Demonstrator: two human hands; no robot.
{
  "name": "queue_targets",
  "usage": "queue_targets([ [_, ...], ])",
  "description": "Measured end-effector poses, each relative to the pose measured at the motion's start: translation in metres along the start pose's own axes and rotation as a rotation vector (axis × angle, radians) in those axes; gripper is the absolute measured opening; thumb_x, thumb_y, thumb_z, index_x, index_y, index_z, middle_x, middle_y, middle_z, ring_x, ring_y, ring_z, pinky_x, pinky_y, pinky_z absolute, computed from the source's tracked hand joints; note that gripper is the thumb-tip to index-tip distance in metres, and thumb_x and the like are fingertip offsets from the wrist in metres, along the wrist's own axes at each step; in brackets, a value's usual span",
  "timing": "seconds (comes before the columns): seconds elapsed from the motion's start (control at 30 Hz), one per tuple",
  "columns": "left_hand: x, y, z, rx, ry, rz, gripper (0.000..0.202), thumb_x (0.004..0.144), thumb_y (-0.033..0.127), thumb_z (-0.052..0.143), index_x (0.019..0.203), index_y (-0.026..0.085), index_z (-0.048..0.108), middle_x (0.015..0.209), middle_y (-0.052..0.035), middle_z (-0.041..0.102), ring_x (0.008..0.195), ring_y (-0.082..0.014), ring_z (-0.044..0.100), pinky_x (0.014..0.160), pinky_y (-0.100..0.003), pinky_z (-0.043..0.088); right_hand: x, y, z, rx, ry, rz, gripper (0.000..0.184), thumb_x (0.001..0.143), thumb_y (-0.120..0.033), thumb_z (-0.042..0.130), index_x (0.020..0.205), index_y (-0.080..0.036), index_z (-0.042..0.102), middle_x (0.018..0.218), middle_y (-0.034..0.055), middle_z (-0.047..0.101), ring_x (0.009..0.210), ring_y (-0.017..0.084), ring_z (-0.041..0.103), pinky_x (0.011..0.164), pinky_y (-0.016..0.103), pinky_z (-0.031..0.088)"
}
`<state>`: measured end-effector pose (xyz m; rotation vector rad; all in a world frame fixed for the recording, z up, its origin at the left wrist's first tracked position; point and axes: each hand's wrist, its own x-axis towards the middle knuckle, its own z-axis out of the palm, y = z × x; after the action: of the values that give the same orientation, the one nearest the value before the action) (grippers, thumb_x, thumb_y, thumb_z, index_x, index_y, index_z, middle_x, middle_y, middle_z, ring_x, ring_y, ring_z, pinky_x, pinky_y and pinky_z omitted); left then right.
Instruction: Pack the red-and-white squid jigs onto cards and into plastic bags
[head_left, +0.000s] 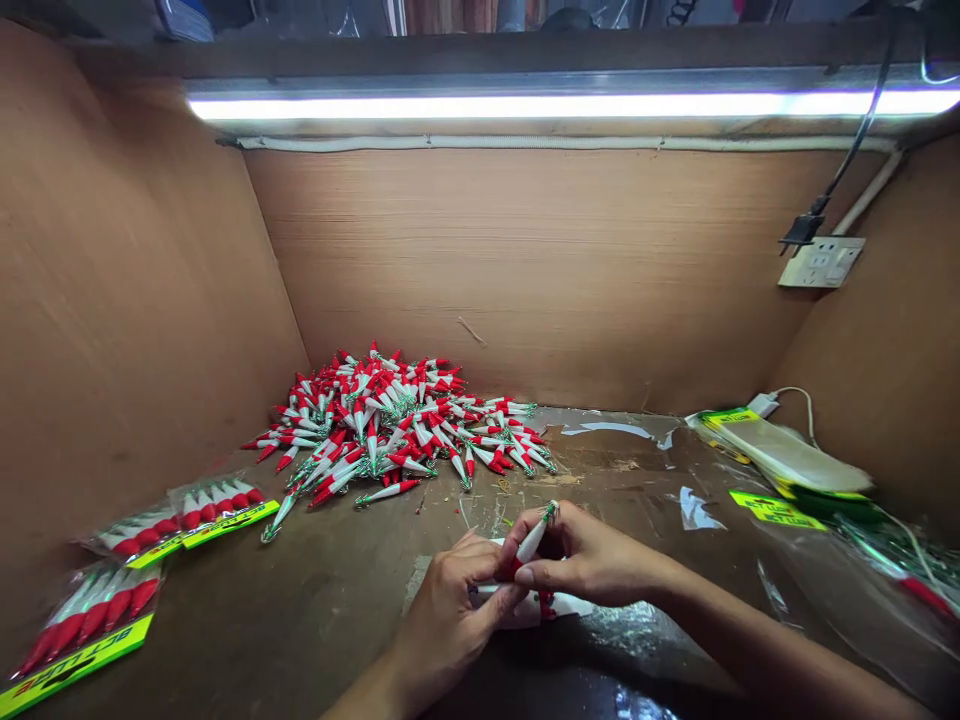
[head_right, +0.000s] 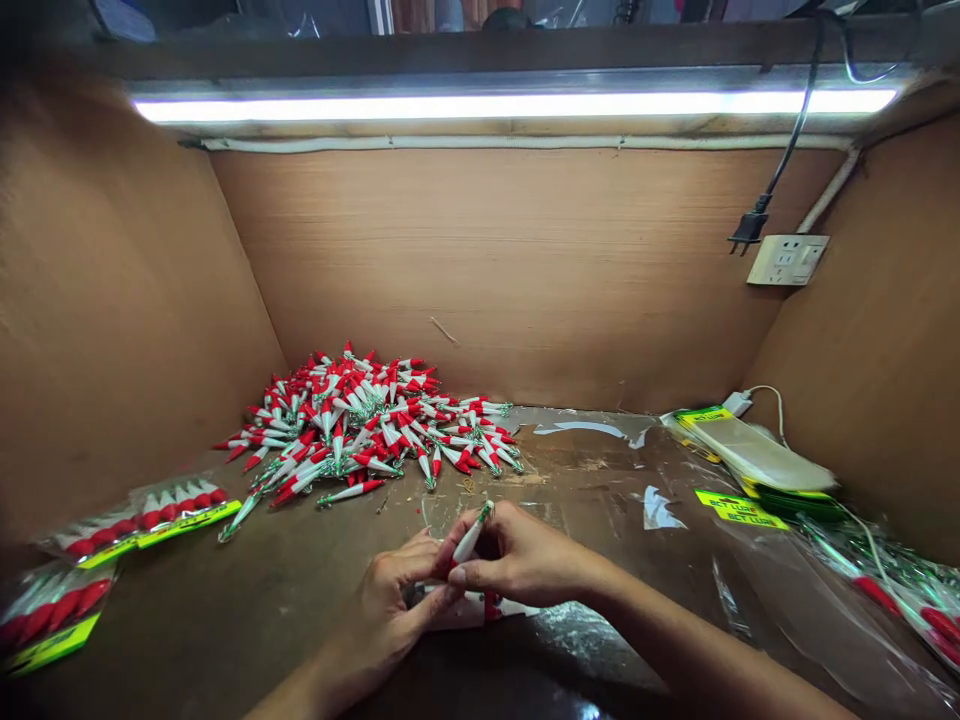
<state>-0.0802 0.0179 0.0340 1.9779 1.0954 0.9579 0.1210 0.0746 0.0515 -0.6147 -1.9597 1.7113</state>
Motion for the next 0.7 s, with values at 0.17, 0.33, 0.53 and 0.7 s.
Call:
queue_targets([
  [0.17, -0.002, 0.003, 0.008, -0.187, 0.037, -0.056, 0.027, 0.096, 0.042, 0.057, 0.095, 0.03, 0.081, 0.096, -0.0049, 0.075, 0.094, -0.0262, 0.066, 0.108, -0.038, 0.035, 0.001, 0.003, 0.007, -0.001, 0.014, -0.052, 0.032, 0.08, -0.04, 0.077, 0.102, -0.017, 0.072, 0.087, 0.0024, 0.068, 0.08, 0.015, 0.061, 0.075, 0.027, 0.048],
  [0.33, 0.0, -0.012, 0.006, -0.206, 0.076, -0.082, 0.036, 0.097, 0.046, 0.052, 0.109, 0.024, 0.077, 0.114, -0.0097, 0.071, 0.106, -0.0297, 0.063, 0.098, -0.04, 0.047, 0.011, 0.015, 0.003, 0.111, 0.115, -0.071, 0.04, 0.085, -0.049, 0.07, 0.11, -0.018, 0.071, 0.094, 0.0058, 0.069, 0.079, 0.015, 0.061, 0.063, 0.024, 0.048],
  [0.53, -0.004, -0.049, -0.01, 0.312, -0.055, 0.009, 0.097, 0.058, 0.037, 0.091, 0.144, 0.033, 0.048, 0.144, -0.0097, 0.051, 0.132, -0.038, 0.043, 0.113, -0.054, 0.031, 0.005, 0.005, -0.052, -0.21, 0.22, 0.028, 0.03, 0.089, -0.046, 0.066, 0.098, -0.018, 0.07, 0.078, 0.0012, 0.066, 0.051, 0.008, 0.05, 0.046, 0.02, 0.039],
  [0.7, 0.001, -0.057, -0.009, 0.285, -0.021, 0.12, 0.09, 0.065, 0.02, 0.082, 0.145, 0.031, 0.042, 0.137, -0.0079, 0.055, 0.12, -0.0302, 0.055, 0.103, -0.044, 0.045, -0.013, -0.016, -0.08, -0.558, 0.131, 0.11, 0.024, 0.092, -0.037, 0.06, 0.082, -0.018, 0.071, 0.063, -0.002, 0.059, 0.05, 0.01, 0.049, 0.045, 0.021, 0.035],
])
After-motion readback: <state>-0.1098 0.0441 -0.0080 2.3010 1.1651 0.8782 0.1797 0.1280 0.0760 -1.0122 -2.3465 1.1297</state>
